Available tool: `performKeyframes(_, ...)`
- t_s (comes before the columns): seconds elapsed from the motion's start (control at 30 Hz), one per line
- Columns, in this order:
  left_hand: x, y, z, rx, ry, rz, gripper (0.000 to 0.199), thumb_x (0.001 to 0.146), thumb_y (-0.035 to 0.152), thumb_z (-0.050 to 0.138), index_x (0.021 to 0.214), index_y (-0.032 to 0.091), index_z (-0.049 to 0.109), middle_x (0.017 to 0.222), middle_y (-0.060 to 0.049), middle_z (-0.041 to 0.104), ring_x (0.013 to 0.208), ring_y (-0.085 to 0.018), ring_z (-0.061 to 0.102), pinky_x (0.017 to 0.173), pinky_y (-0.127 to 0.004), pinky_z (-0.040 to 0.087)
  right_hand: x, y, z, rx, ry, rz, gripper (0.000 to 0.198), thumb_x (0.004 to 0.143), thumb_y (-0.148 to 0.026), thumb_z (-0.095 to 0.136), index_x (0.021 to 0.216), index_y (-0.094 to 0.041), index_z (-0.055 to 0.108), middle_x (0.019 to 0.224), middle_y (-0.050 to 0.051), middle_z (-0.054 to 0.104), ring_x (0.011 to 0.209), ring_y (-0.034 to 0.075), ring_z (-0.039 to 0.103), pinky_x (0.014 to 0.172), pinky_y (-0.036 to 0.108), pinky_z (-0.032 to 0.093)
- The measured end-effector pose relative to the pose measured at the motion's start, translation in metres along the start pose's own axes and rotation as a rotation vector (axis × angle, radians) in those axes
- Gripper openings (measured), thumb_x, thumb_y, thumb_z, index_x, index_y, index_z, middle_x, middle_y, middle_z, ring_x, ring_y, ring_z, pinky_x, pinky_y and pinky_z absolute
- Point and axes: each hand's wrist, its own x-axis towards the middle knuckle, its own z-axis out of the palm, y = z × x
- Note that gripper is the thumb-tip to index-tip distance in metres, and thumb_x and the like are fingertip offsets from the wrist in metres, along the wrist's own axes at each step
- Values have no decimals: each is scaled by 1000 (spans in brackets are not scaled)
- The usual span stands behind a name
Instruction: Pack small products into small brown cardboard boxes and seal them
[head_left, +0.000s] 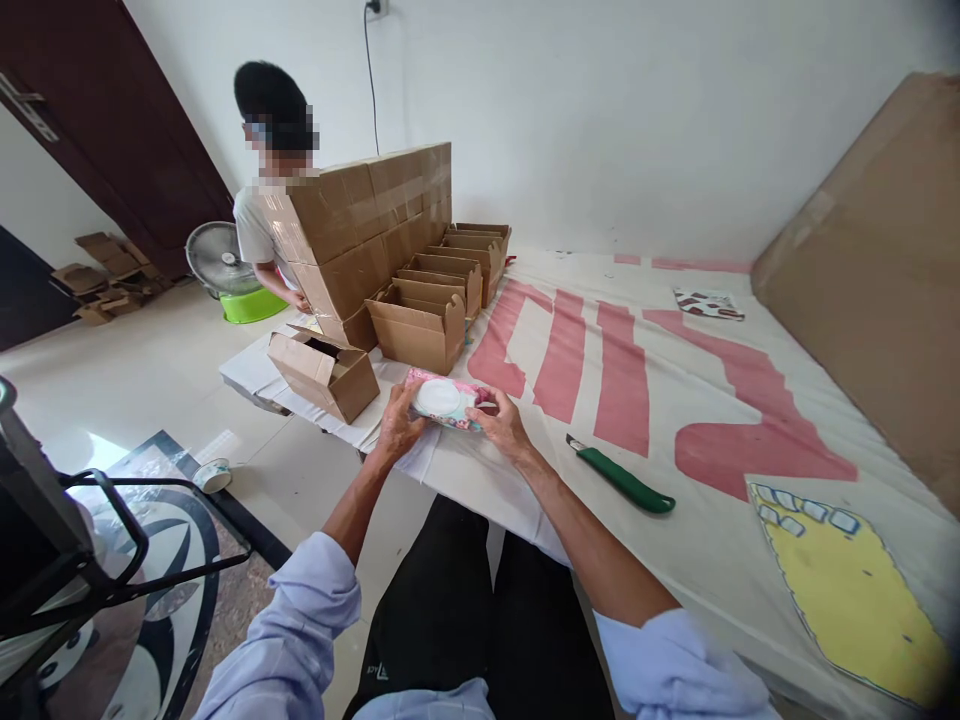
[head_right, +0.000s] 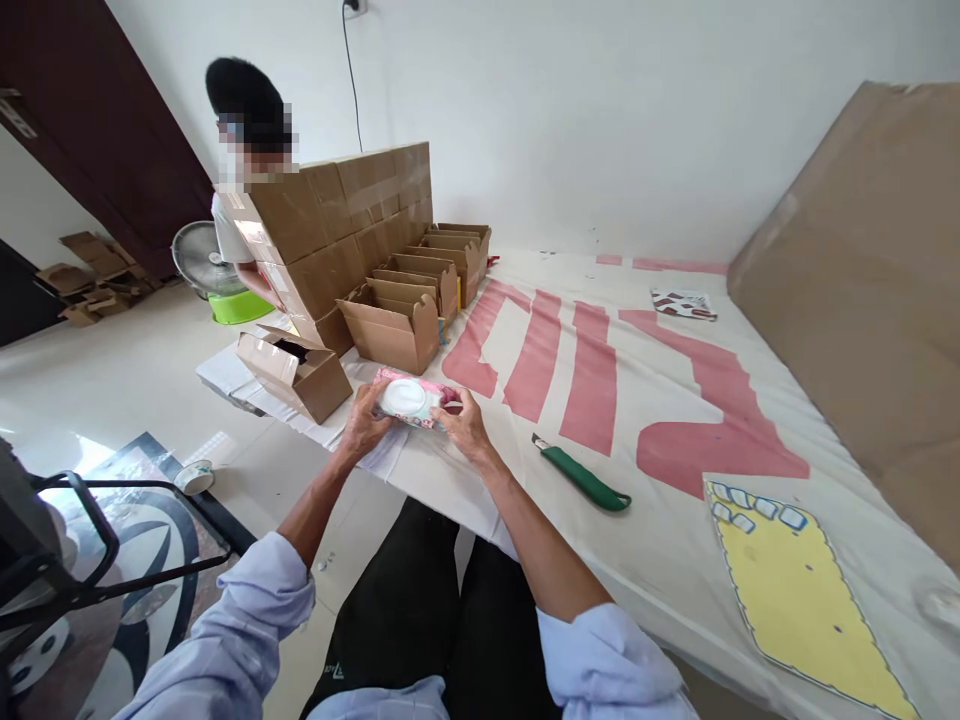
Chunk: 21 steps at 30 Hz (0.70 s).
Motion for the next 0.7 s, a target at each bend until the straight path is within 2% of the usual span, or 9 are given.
performKeyframes(0.13,29,-13,-25,112,111,-11,80,74,7,69,153,20,60,137,-15,64,129,-32,63,113,-46,57,42,-10,38,48,0,-11,53,71,-42,81,118,-24,68,118,7,76,98,25,75,86,41,66)
performKeyframes(0.2,47,-18,-32,152,164,-31,81,74,7,68,154,19,58,140,-16,62,132,-32,61,118,-47,54,68,-13,55,59,1,-8,60,72,-40,82,127,-23,67,122,9,77,105,27,76,92,42,66)
performKeyframes(0.3,72,-26,-29,195,177,-115,84,74,6,67,156,21,56,148,-16,60,142,-34,56,126,-50,48,95,-11,74,59,21,20,82,75,-39,85,150,-21,57,131,14,76,115,29,75,102,45,64)
performKeyframes(0.37,81,-31,-21,210,139,-175,85,73,5,67,155,22,57,155,-16,57,149,-36,52,129,-53,44,99,-4,77,50,27,48,91,76,-40,86,158,-20,50,138,17,74,118,30,75,105,48,63)
performKeyframes(0.47,74,-36,-8,206,110,-226,82,75,7,68,156,21,56,165,-17,50,159,-39,43,134,-56,38,81,11,68,21,16,73,86,78,-40,84,156,-20,53,148,19,68,121,32,74,105,51,62)
performKeyframes(0.57,49,-39,0,197,165,-238,83,82,15,73,161,22,49,172,-19,41,163,-40,37,135,-56,36,51,25,44,-75,7,25,70,84,-40,78,149,-23,59,153,18,64,127,32,71,103,51,62)
performKeyframes(0.63,30,-37,4,181,203,-232,86,84,23,78,163,25,45,171,-19,42,162,-40,40,131,-57,41,31,30,25,-167,2,-41,62,87,-41,74,145,-24,62,153,17,64,127,31,71,102,50,63)
performKeyframes(0.7,19,-32,11,171,193,-248,93,85,31,83,166,25,39,164,-21,50,157,-42,46,125,-58,46,14,31,5,-261,-6,-118,52,89,-39,70,139,-24,66,147,16,66,124,30,71,103,51,62)
